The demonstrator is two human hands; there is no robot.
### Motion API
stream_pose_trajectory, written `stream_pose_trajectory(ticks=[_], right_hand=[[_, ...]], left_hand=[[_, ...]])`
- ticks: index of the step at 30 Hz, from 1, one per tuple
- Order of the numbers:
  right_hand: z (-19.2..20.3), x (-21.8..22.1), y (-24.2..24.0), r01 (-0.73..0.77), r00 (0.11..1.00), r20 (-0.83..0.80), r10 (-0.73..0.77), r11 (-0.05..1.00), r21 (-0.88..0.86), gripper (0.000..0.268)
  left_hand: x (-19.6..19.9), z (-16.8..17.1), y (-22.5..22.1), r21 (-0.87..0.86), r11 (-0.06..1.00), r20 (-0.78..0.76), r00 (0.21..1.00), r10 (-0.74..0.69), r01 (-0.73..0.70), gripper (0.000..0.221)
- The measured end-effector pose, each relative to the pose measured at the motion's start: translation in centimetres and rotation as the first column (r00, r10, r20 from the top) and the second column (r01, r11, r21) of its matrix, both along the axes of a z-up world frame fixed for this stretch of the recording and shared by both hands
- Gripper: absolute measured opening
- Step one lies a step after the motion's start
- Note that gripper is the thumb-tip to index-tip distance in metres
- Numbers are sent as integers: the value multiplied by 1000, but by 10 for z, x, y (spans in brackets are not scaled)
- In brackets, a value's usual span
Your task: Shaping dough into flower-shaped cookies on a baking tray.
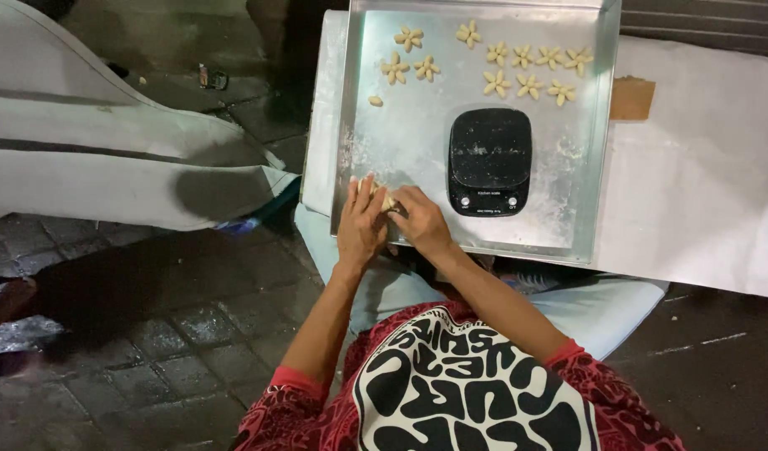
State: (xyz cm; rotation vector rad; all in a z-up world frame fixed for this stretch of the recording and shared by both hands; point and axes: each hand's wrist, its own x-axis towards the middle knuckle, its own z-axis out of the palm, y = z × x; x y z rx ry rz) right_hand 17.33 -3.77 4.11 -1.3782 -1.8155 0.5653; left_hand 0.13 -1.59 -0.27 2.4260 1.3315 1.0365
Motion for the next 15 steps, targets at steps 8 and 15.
stream_pose_trajectory(ticks=[8,15], right_hand=[[-12,-2,8,4,1000,25,-2,998,-64,17],[-19,-6,-1,142,975,-143,-169,973,-181,11]], left_hand=[[3,-9,1,22,999,-26,999,30,-29,56],[5,-7,-5,-145,982,-239,968,82,-119,61]])
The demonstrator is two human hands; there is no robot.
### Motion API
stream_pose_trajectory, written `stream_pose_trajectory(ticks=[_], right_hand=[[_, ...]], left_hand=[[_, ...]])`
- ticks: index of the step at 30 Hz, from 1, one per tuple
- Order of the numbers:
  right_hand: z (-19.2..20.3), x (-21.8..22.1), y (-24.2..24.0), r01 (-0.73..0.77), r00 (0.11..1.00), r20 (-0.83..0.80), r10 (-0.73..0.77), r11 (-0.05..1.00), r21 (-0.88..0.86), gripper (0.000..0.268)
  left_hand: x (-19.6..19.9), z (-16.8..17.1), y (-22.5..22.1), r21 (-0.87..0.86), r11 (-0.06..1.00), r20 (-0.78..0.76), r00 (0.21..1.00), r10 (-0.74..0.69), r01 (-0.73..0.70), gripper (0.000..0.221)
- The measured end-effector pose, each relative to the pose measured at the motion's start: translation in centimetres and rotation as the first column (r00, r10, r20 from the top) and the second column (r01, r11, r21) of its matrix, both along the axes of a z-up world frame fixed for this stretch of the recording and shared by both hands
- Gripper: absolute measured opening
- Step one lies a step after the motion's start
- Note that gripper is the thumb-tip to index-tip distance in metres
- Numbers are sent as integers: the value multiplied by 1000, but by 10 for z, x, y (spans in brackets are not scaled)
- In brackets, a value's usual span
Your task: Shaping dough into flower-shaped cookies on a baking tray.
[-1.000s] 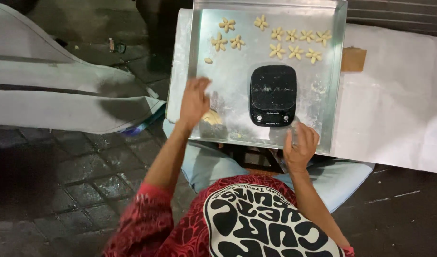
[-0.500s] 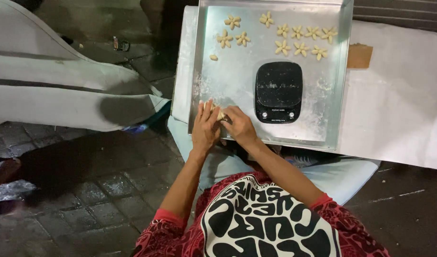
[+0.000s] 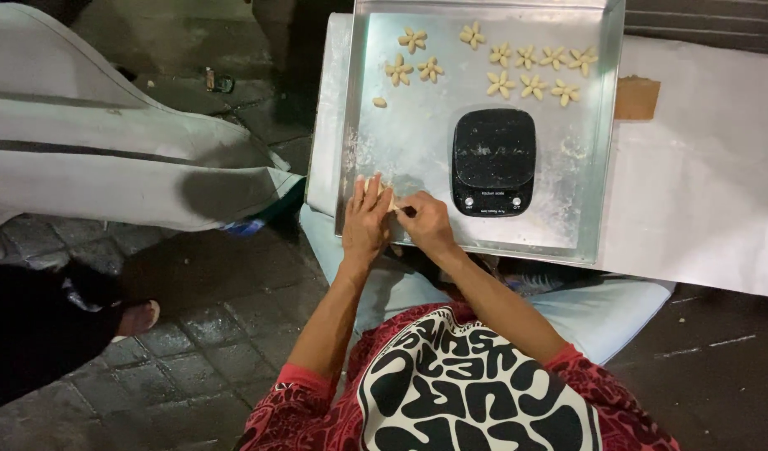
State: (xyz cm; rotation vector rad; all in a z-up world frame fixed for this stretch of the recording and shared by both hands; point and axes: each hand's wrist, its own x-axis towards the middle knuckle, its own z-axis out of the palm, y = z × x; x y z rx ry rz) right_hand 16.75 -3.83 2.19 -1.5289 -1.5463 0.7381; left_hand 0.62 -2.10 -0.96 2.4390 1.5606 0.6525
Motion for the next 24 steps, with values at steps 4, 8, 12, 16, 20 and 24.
stream_pose_trajectory(ticks=[4,8,12,16,20,24], right_hand=[[-5,7,-8,138,971,-165,-172,970,-199,15],[6,16,-14,133,809,-476,-344,897,-421,23],[20,29,-24,91,599,-648,-471,843,-530,23],[20,41,-29,45,479,-666,-572,773,-633,33],[7,49,-29,47,498,-646,-578,762,-646,31],[4,56,-30,63,530,-636,-561,774,-630,28]], left_hand=[[1,11,-2,-32,999,20,1000,-4,4,59],[0,5,0,-41,999,17,1000,-5,5,64],[-1,-14,0,-89,995,91,995,-47,55,78],[21,11,-19,59,998,352,935,-49,30,50],[38,46,-33,-338,927,733,663,151,164,24],[47,22,-24,-512,838,780,511,362,187,22]])
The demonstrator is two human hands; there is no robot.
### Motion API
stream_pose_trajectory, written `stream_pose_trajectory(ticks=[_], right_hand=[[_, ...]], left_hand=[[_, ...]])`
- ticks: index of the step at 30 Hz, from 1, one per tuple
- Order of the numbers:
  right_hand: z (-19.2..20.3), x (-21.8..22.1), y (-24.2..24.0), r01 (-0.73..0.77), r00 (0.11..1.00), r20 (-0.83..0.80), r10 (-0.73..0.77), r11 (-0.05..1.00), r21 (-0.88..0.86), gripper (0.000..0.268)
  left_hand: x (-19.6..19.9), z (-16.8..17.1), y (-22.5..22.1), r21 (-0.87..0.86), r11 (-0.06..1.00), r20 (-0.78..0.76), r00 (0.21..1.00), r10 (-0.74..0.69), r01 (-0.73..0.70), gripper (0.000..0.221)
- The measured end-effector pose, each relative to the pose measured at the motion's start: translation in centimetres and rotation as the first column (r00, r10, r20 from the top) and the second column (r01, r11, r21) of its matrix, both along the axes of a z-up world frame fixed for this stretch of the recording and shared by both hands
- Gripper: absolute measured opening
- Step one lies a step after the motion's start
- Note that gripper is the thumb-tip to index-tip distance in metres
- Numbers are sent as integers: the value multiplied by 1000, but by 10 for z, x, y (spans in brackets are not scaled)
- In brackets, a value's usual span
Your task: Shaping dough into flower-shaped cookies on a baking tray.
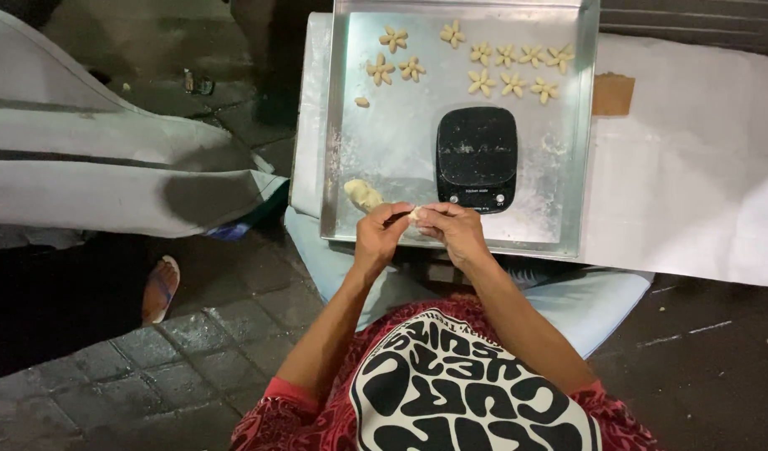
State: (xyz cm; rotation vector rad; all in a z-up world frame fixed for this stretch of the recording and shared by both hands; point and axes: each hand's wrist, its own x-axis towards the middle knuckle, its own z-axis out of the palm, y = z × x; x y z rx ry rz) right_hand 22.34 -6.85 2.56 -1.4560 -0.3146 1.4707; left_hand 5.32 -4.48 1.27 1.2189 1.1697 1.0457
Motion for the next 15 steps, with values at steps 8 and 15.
stream_pose_trajectory(ticks=[8,15], right_hand=[[22,19,-12,192,955,205,-215,973,127,23],[33,44,-20,266,913,253,-318,939,220,22]], left_hand=[[31,45,28,-61,932,15,934,-357,357,33],[94,15,78,198,957,-214,962,-170,213,22]])
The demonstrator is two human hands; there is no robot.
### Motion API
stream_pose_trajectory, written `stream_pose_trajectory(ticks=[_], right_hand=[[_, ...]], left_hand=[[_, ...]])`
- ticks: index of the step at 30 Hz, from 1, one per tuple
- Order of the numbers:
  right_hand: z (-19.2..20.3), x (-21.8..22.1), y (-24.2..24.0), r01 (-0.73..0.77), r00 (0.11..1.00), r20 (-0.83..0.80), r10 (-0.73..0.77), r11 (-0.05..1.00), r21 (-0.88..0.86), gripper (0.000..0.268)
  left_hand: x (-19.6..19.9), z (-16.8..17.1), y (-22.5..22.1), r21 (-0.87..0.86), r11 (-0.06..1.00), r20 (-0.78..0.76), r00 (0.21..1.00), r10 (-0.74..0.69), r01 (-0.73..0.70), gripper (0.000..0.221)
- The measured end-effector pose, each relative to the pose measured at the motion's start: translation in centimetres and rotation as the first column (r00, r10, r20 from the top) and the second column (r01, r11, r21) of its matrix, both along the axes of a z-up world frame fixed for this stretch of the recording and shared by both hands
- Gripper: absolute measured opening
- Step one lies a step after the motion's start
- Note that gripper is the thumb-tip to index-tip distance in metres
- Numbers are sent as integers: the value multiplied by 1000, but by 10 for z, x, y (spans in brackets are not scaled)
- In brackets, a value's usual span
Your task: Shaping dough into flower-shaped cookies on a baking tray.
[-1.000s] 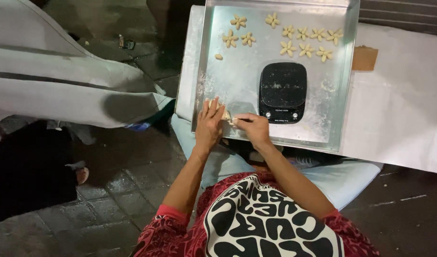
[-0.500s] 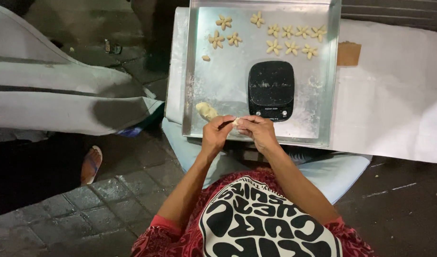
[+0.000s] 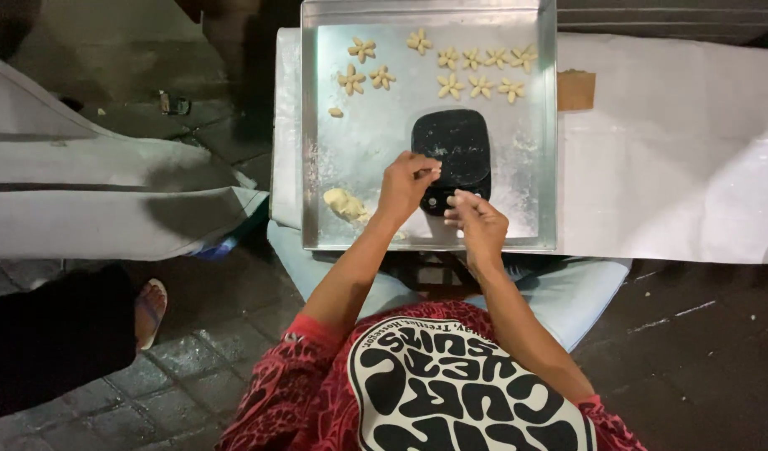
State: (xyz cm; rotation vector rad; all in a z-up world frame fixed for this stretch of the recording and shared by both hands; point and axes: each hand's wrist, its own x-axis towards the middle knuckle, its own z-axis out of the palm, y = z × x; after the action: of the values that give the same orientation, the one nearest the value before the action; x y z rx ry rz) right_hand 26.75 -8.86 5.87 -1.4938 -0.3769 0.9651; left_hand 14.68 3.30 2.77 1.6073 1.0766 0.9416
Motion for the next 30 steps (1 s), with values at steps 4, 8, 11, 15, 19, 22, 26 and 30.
stream_pose_trajectory(ticks=[4,8,11,15,19,22,26,30], right_hand=[[-10,7,-15,-24,994,107,24,1000,-4,20],[-24,12,-18,-46,990,129,49,998,-30,21],[-16,14,-17,-153,973,171,154,988,-20,29],[-6,3,-17,-205,952,234,198,979,8,35],[-5,-4,-20,-311,918,275,284,949,59,21],[-12,-10,-19,-409,873,332,358,907,99,15],[11,-25,-13,-533,782,470,410,830,164,17],[35,-37,-9,-668,591,662,461,740,81,17]], left_hand=[[10,21,17,160,983,-341,939,-35,94,26],[11,14,26,138,971,-514,852,-98,194,18],[4,-10,4,-159,981,-205,968,-147,115,20],[-18,-16,-42,-510,860,-43,998,-47,18,22],[-50,26,-78,-703,708,270,947,174,70,31],[-65,20,-88,-759,649,306,911,276,58,33],[-88,23,-87,-836,535,366,848,382,119,39],[-103,45,-92,-798,599,377,833,405,70,33]])
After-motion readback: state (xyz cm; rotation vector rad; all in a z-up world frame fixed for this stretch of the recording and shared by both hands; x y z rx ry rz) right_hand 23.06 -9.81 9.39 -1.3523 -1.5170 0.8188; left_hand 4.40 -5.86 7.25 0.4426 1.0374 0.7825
